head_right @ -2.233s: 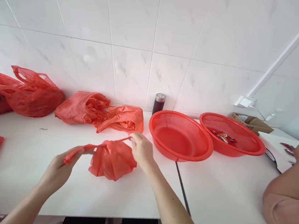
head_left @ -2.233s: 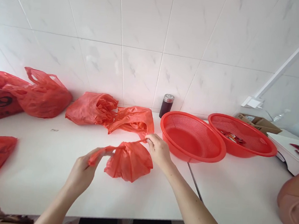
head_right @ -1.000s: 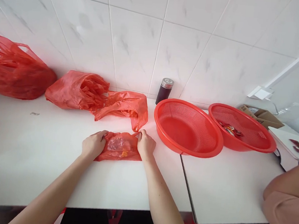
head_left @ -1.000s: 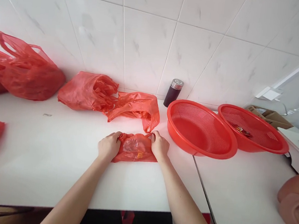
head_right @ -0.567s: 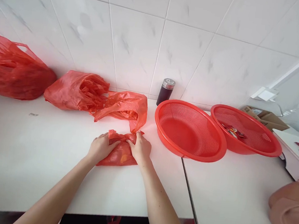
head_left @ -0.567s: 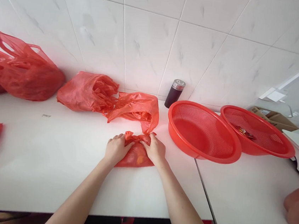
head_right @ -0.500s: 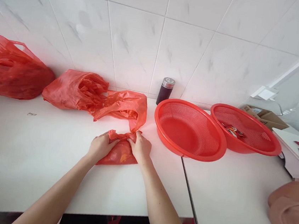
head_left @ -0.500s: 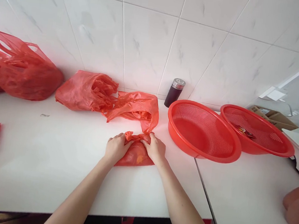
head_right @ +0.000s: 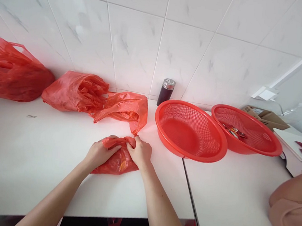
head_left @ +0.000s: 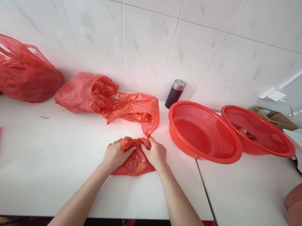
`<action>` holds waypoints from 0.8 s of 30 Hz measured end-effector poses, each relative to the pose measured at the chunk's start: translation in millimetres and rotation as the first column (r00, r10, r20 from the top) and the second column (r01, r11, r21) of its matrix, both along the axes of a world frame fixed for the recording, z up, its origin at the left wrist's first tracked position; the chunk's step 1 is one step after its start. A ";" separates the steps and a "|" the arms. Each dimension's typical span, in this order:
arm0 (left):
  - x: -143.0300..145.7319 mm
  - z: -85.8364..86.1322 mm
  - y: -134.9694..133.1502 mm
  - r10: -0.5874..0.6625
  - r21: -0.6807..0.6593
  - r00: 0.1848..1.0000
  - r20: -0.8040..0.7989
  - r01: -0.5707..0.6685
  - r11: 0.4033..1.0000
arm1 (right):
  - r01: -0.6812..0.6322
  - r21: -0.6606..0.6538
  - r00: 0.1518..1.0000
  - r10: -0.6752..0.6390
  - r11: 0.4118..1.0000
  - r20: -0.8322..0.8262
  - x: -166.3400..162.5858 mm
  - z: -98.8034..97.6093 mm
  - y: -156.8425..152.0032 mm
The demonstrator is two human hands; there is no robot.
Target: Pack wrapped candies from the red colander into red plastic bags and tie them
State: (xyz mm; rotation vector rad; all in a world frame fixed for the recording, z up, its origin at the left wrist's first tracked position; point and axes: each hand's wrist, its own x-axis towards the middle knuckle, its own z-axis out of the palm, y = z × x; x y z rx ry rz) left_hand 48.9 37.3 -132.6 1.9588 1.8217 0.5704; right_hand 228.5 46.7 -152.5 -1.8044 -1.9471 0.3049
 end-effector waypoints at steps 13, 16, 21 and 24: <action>-15.7 11.9 -57.1 0.272 -0.175 0.774 0.572 -0.208 0.962 | 0.018 0.089 0.398 0.074 0.996 -0.915 -5.3 5.7 3.5; -24.1 9.9 -73.4 0.455 -0.270 0.693 0.560 -0.367 0.890 | 0.086 0.079 0.364 0.043 0.993 -0.930 -3.8 8.9 4.9; -43.6 10.5 -76.8 0.524 -0.405 0.637 0.565 -0.339 0.849 | 0.059 0.072 0.419 0.041 0.996 -0.907 -5.4 11.7 2.8; -46.8 24.1 -68.9 0.436 -0.275 0.609 0.662 -0.344 0.898 | 0.047 0.089 0.548 0.049 0.995 -0.835 -5.1 13.9 -0.5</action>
